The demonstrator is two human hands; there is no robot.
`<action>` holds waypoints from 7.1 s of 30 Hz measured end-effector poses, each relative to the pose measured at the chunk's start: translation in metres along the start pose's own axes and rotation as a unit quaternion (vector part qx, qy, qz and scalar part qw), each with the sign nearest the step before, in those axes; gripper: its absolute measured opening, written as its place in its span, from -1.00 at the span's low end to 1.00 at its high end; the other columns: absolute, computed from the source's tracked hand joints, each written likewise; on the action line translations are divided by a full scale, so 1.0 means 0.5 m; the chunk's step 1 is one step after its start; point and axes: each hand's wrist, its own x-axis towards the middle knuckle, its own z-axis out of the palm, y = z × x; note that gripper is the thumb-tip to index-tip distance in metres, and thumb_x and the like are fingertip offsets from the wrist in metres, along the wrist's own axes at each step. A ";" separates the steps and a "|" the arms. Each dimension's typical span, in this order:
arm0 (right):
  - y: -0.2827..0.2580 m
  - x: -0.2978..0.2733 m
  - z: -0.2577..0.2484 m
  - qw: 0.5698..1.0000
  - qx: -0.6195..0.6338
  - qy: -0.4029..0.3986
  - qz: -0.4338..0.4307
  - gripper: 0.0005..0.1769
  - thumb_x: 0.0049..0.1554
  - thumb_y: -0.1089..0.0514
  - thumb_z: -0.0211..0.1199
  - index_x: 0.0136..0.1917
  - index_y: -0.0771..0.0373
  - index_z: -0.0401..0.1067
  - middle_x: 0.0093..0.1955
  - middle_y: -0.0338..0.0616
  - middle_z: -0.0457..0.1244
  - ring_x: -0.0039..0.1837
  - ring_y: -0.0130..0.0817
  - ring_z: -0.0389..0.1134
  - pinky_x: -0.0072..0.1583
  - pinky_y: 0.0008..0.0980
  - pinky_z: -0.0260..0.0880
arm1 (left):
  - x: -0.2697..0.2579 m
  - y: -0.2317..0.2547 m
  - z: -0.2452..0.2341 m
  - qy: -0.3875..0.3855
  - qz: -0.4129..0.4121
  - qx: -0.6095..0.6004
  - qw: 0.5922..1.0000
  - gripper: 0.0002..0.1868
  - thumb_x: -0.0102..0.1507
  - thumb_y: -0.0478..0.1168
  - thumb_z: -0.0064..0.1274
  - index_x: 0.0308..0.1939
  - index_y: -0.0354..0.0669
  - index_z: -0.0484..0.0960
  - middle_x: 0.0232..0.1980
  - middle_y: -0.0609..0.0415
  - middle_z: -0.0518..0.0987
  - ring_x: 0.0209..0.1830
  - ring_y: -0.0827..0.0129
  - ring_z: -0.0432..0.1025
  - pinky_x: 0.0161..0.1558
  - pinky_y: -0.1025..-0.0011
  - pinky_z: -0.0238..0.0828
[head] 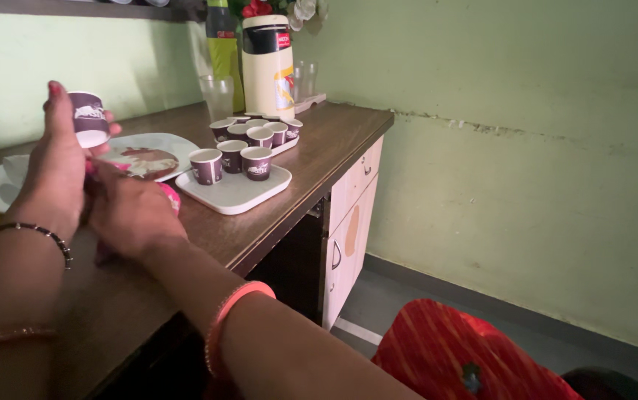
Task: The person wipes out small cups and a large serving tray with a pink cloth.
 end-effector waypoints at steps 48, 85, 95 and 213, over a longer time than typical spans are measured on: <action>0.080 -0.081 -0.155 0.939 -0.143 0.260 0.174 -0.51 -0.08 0.12 0.30 0.12 0.25 0.34 0.21 0.11 0.28 0.33 0.08 0.25 0.31 0.00 0.14 | -0.046 -0.081 0.099 -0.220 0.099 0.426 0.872 -0.67 0.18 0.03 0.23 -0.08 0.00 0.82 -0.16 -0.05 0.77 -0.18 0.19 0.59 -0.05 0.23 0.52; 0.055 -0.099 -0.151 0.937 -0.210 0.279 0.020 -0.81 0.03 0.09 0.17 -0.14 0.07 0.57 0.03 -0.10 0.42 0.27 -0.09 0.35 0.31 0.06 0.10 | -0.039 -0.130 0.037 -0.127 0.101 0.371 0.914 -0.69 0.32 -0.10 -0.02 0.02 -0.12 0.72 -0.04 -0.13 0.69 -0.04 0.00 0.58 0.06 0.14 0.44; -0.030 -0.053 -0.086 0.988 -0.134 0.073 -0.010 -0.68 0.07 -0.08 0.16 0.06 -0.08 0.59 -0.01 -0.05 0.45 0.09 -0.03 0.47 0.19 -0.06 0.47 | -0.091 -0.112 -0.074 0.029 0.237 0.337 0.911 -0.82 0.39 -0.25 -0.01 -0.01 -0.10 0.70 -0.04 -0.12 0.66 0.03 0.06 0.53 0.12 0.18 0.42; -0.070 -0.013 0.011 0.953 0.121 0.261 0.096 -0.68 0.27 -0.04 0.19 0.00 0.26 0.52 0.01 0.10 0.34 0.03 0.06 0.40 0.13 -0.07 0.38 | -0.084 -0.027 -0.112 0.000 0.152 0.384 0.911 -0.63 0.61 -0.03 -0.21 0.24 -0.18 0.60 -0.06 -0.11 0.65 -0.21 0.29 0.51 -0.14 0.25 0.47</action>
